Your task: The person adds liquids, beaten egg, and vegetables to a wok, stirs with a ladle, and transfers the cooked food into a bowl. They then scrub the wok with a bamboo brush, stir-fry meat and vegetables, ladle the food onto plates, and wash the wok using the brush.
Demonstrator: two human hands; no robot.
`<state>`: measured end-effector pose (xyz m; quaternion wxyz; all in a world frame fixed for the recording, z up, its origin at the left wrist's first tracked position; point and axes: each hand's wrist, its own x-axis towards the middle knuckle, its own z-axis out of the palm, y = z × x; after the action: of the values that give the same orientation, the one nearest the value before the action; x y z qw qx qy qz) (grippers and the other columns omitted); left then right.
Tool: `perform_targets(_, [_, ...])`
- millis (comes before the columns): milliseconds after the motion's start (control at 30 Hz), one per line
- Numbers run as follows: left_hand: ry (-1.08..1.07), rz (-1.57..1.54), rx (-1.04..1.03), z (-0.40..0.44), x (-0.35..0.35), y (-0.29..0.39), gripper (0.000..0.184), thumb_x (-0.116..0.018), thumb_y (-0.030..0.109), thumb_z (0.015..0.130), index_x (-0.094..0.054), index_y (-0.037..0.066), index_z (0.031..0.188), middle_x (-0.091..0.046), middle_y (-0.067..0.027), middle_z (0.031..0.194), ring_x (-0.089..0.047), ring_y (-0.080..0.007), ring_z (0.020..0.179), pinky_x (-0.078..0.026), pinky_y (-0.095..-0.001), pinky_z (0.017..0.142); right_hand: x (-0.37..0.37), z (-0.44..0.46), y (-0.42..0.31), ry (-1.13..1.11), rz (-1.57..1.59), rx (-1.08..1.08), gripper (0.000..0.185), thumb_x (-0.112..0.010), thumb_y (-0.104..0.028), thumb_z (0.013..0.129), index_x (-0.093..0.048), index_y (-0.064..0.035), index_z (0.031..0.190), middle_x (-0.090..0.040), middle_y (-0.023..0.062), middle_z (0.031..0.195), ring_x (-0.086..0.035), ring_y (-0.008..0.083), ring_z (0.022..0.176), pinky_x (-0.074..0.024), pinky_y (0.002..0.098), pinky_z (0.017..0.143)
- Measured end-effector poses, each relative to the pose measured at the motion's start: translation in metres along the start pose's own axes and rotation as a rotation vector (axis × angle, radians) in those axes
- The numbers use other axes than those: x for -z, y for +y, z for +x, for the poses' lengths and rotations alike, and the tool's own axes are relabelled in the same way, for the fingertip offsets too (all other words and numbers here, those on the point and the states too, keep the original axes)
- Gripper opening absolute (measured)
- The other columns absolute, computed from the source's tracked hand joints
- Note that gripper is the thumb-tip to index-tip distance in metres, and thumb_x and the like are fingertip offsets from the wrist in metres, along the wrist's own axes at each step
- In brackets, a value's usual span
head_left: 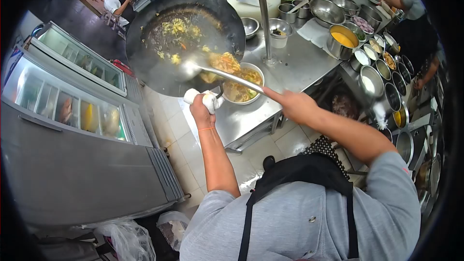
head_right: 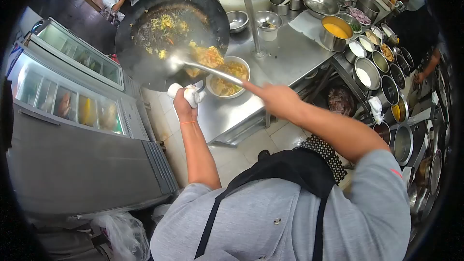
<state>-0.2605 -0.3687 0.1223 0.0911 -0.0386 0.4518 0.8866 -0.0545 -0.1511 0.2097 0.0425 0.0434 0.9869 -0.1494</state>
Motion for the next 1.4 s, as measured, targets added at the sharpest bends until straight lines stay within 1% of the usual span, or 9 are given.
perform_targets(200, [0.039, -0.059, -0.009, -0.004, -0.004, -0.01, 0.012, -0.052, 0.005, 0.076, -0.056, -0.004, 0.082, -0.061, -0.0121, 0.076, -0.061, -0.0212, 0.062, -0.05, -0.0331, 0.054, 0.007, -0.024, 0.013, 0.204, 0.149, -0.036, 0.068, -0.044, -0.002, 0.079, -0.031, -0.0225, 0.142, -0.061, 0.0229, 0.089, -0.061, 0.039, 0.079, -0.0485, 0.0486, 0.07])
perform_targets(300, [0.035, -0.109, 0.004, -0.001, -0.006, -0.014, 0.012, -0.052, 0.005, 0.075, -0.056, -0.005, 0.082, -0.061, -0.0122, 0.074, -0.061, -0.0219, 0.061, -0.051, -0.0344, 0.053, 0.005, 0.001, -0.002, 0.137, 0.137, -0.132, 0.066, -0.043, -0.002, 0.08, -0.03, -0.0186, 0.143, -0.062, 0.0237, 0.091, -0.061, 0.0397, 0.081, -0.0486, 0.0487, 0.071])
perform_targets(433, [0.064, -0.088, -0.001, -0.008, -0.022, -0.008, 0.013, -0.051, 0.006, 0.076, -0.056, -0.005, 0.081, -0.06, -0.0128, 0.073, -0.06, -0.0228, 0.059, -0.052, -0.0377, 0.048, -0.014, -0.058, -0.037, 0.137, 0.464, -0.064, 0.067, -0.05, -0.005, 0.08, -0.031, -0.0177, 0.142, -0.061, 0.0229, 0.085, -0.061, 0.0396, 0.077, -0.049, 0.049, 0.071])
perform_targets(667, [0.034, -0.076, 0.026, 0.002, -0.002, -0.018, 0.015, -0.052, 0.009, 0.077, -0.057, -0.005, 0.081, -0.061, -0.0123, 0.074, -0.061, -0.0226, 0.061, -0.053, -0.0369, 0.052, -0.011, -0.028, 0.011, 0.052, -0.039, -0.015, 0.07, -0.045, -0.003, 0.082, -0.029, -0.034, 0.143, -0.058, 0.0167, 0.087, -0.062, 0.0355, 0.072, -0.0508, 0.0453, 0.065])
perform_targets(900, [0.086, 0.032, -0.025, 0.007, 0.014, -0.017, 0.014, -0.052, 0.007, 0.076, -0.056, -0.005, 0.082, -0.06, -0.0125, 0.074, -0.062, -0.0233, 0.061, -0.053, -0.0375, 0.052, 0.014, -0.097, 0.046, 0.081, -0.155, -0.064, 0.071, -0.052, -0.003, 0.076, -0.036, -0.0306, 0.14, -0.053, 0.0132, 0.076, -0.057, 0.0346, 0.06, -0.0482, 0.0443, 0.056])
perform_targets(1033, [0.162, 0.085, -0.119, 0.018, 0.017, -0.014, 0.013, -0.052, 0.004, 0.075, -0.053, -0.003, 0.085, -0.059, -0.0117, 0.076, -0.061, -0.0223, 0.06, -0.054, -0.0364, 0.052, 0.031, -0.118, 0.041, 0.113, -0.057, -0.074, 0.07, -0.056, -0.004, 0.077, -0.037, -0.0257, 0.14, -0.054, 0.0137, 0.076, -0.058, 0.0348, 0.064, -0.0484, 0.045, 0.06])
perform_targets(1233, [0.074, 0.001, -0.079, 0.019, 0.012, 0.002, 0.013, -0.051, 0.006, 0.076, -0.055, -0.005, 0.082, -0.059, -0.0133, 0.074, -0.06, -0.0241, 0.057, -0.056, -0.0422, 0.046, 0.031, -0.04, 0.036, 0.212, 0.057, 0.031, 0.074, -0.055, -0.002, 0.077, -0.032, -0.0275, 0.142, -0.062, 0.0181, 0.09, -0.061, 0.0378, 0.077, -0.0494, 0.0458, 0.071])
perform_targets(1300, [0.04, -0.029, -0.071, 0.018, 0.012, 0.005, 0.014, -0.051, 0.007, 0.076, -0.056, -0.005, 0.082, -0.059, -0.0132, 0.074, -0.06, -0.0244, 0.057, -0.056, -0.0415, 0.048, 0.048, -0.003, 0.01, 0.105, 0.133, -0.086, 0.071, -0.05, -0.004, 0.079, -0.031, -0.0286, 0.142, -0.063, 0.0187, 0.095, -0.061, 0.0383, 0.081, -0.0494, 0.0459, 0.074])
perform_targets(1400, [-0.002, -0.026, -0.034, 0.022, 0.019, 0.007, 0.015, -0.052, 0.008, 0.076, -0.057, -0.004, 0.083, -0.06, -0.0131, 0.076, -0.062, -0.0244, 0.065, -0.054, -0.039, 0.057, 0.037, 0.055, -0.005, 0.217, 0.09, -0.022, 0.068, -0.044, -0.002, 0.08, -0.034, -0.0299, 0.141, -0.062, 0.019, 0.085, -0.062, 0.0364, 0.078, -0.0501, 0.0461, 0.068])
